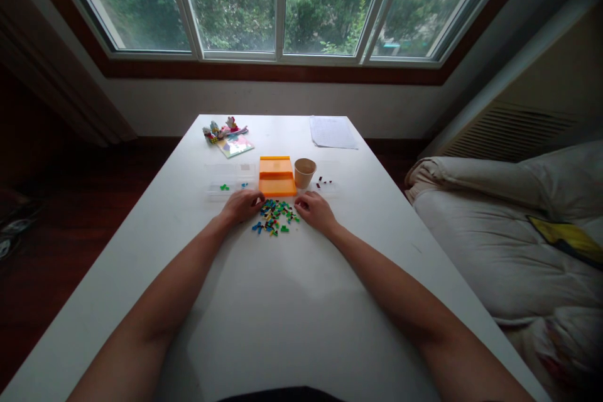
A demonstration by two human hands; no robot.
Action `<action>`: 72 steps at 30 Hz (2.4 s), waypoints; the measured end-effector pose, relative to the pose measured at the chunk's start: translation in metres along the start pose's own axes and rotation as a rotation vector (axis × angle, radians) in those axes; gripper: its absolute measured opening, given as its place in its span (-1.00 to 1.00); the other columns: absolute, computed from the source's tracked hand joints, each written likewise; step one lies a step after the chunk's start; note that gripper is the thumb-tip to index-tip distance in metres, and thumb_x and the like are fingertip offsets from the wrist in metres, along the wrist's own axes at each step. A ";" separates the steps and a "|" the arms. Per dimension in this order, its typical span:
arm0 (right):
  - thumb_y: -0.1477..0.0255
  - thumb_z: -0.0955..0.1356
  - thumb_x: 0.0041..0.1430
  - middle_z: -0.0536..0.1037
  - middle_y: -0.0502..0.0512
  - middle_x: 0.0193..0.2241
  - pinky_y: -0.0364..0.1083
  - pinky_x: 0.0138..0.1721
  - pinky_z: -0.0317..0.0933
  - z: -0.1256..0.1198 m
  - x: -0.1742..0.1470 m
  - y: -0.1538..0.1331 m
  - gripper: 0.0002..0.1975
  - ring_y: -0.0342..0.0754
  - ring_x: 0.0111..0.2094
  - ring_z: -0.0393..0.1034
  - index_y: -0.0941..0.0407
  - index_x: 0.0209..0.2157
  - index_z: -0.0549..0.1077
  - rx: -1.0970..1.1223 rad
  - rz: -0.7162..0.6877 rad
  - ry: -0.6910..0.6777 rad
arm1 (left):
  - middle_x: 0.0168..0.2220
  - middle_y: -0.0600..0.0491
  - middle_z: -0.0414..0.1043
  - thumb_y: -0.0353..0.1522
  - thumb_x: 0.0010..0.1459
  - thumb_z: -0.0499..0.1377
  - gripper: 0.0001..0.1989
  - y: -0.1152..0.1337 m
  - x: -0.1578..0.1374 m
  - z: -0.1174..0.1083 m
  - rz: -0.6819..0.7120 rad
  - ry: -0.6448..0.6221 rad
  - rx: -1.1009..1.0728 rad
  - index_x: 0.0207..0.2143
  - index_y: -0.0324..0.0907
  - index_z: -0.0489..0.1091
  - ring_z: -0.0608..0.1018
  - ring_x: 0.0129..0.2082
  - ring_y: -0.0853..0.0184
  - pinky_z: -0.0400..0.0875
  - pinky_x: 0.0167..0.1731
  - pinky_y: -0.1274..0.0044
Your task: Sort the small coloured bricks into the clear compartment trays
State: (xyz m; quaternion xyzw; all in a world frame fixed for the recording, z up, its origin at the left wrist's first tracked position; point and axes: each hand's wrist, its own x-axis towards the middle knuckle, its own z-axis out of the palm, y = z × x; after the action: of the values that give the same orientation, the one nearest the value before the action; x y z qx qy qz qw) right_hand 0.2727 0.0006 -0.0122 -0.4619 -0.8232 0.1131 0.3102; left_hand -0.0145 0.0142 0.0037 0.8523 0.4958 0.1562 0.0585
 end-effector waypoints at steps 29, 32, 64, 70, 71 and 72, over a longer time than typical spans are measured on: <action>0.36 0.32 0.25 0.50 0.07 -0.42 -0.01 -0.15 0.09 -0.032 0.022 0.047 -0.83 0.04 -0.28 0.31 0.09 -0.20 0.52 -0.155 0.311 0.432 | -0.33 0.05 0.55 -0.25 0.27 0.10 -0.76 0.004 0.000 0.000 -0.002 0.044 -0.027 -0.16 -0.07 0.54 0.52 -0.36 0.30 0.31 -0.32 0.51; 0.35 0.31 0.25 0.51 0.09 -0.37 0.02 -0.10 0.06 -0.034 0.022 0.054 -0.78 0.06 -0.22 0.29 0.09 -0.11 0.50 -0.187 0.354 0.492 | -0.29 0.04 0.56 -0.27 0.28 0.09 -0.76 0.010 0.001 0.002 0.010 0.045 -0.031 -0.14 -0.06 0.54 0.53 -0.33 0.29 0.32 -0.28 0.51; 0.50 0.36 0.21 0.54 0.05 -0.35 -0.12 -0.25 0.22 -0.009 0.005 0.023 -0.87 -0.08 -0.35 0.35 0.07 -0.24 0.56 0.086 0.017 0.030 | -0.24 -0.02 0.48 -0.29 0.22 0.20 -0.88 0.070 -0.002 -0.014 0.449 -0.102 -0.114 -0.30 -0.10 0.51 0.45 -0.14 0.21 0.31 -0.16 0.42; 0.48 0.36 0.21 0.54 0.06 -0.35 -0.11 -0.25 0.23 -0.007 0.005 0.026 -0.86 -0.06 -0.34 0.36 0.06 -0.23 0.56 0.077 0.035 0.024 | -0.26 -0.03 0.49 -0.30 0.25 0.17 -0.86 0.066 0.000 -0.008 0.448 -0.135 -0.190 -0.30 -0.11 0.52 0.47 -0.15 0.23 0.34 -0.12 0.43; 0.48 0.36 0.21 0.54 0.06 -0.35 -0.11 -0.25 0.23 -0.006 0.004 0.026 -0.86 -0.06 -0.34 0.36 0.06 -0.23 0.56 0.078 0.037 0.024 | -0.26 -0.03 0.50 -0.30 0.25 0.17 -0.86 0.066 0.000 -0.007 0.445 -0.129 -0.197 -0.30 -0.11 0.51 0.47 -0.15 0.23 0.34 -0.12 0.43; 0.48 0.36 0.21 0.54 0.06 -0.35 -0.11 -0.25 0.23 -0.006 0.004 0.026 -0.86 -0.06 -0.34 0.36 0.06 -0.22 0.56 0.080 0.038 0.025 | -0.26 -0.02 0.50 -0.30 0.25 0.17 -0.87 0.065 0.000 -0.005 0.439 -0.119 -0.201 -0.30 -0.12 0.51 0.47 -0.15 0.24 0.34 -0.11 0.43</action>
State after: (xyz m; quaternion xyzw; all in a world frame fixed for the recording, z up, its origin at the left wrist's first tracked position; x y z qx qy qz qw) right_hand 0.2927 0.0180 -0.0181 -0.4662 -0.8050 0.1459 0.3366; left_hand 0.0375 -0.0184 0.0254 0.9371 0.2766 0.1634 0.1366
